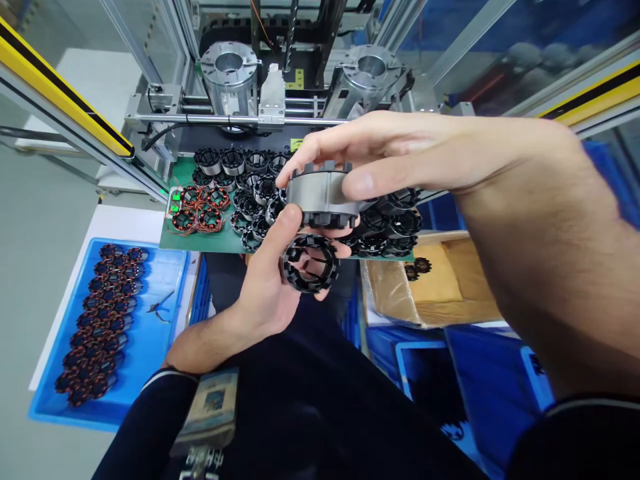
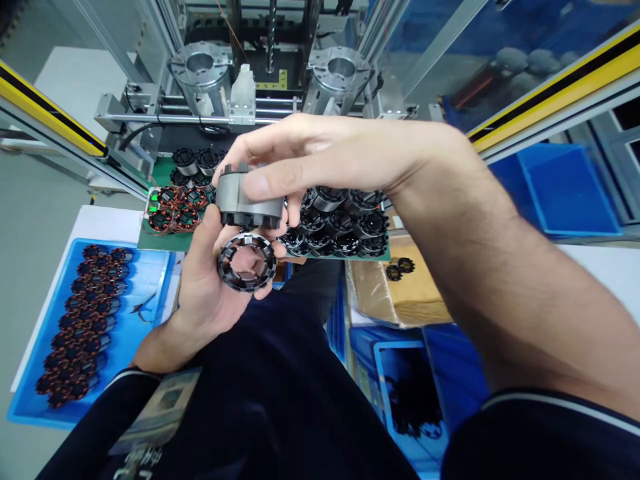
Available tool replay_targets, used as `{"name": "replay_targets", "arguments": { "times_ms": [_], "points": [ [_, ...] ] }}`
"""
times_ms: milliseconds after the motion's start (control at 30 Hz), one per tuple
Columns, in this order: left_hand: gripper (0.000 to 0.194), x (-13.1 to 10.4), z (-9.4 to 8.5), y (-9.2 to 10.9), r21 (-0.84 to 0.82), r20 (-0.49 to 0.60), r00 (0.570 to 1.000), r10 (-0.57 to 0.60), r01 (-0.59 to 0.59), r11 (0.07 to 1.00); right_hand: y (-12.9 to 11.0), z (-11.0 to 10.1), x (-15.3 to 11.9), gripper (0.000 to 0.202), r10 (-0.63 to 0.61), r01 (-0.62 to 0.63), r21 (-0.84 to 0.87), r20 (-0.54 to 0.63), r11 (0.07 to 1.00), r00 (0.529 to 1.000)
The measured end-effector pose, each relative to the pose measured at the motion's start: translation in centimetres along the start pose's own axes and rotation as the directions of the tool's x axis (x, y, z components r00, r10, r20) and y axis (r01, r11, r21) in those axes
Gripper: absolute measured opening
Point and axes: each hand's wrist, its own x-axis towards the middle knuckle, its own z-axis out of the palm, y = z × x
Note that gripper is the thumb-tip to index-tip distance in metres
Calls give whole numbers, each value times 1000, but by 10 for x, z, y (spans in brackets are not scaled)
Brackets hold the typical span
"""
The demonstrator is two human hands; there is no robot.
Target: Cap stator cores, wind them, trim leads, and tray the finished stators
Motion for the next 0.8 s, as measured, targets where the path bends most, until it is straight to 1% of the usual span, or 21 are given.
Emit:
{"name": "replay_targets", "arguments": {
  "times_ms": [100,167,267,333,433,533,600,667,733,800],
  "points": [
    [83,4,-4,9,-33,77,992,-99,102,994,5,-1,1,86,-20,24,94,-44,995,999],
    [85,8,-6,13,-70,113,983,-147,155,985,7,-3,3,86,-43,48,75,-63,996,997],
    [88,13,-7,17,-161,159,973,-169,194,968,7,-4,9,82,-76,78,24,-64,997,995],
    [90,15,-9,17,-202,182,966,-186,222,954,4,-3,13,80,-86,87,6,-95,996,992],
    [98,19,-13,15,-164,226,953,-202,242,956,-2,3,19,72,-68,71,8,-177,997,982],
    [108,21,-14,15,-54,289,942,-173,196,979,-8,11,21,62,-6,10,15,-246,1000,969],
    [107,21,-12,15,8,275,950,-149,153,988,-8,14,21,57,47,-51,-7,-291,999,956],
    [101,19,-8,17,55,235,961,-144,135,989,-7,15,20,58,88,-103,-28,-334,994,939],
    [99,17,-4,18,82,211,965,-153,138,987,-4,14,17,62,88,-108,-39,-346,993,934],
    [99,16,0,20,80,190,970,-154,141,987,0,12,14,66,65,-85,-45,-334,995,940]
  ]
}}
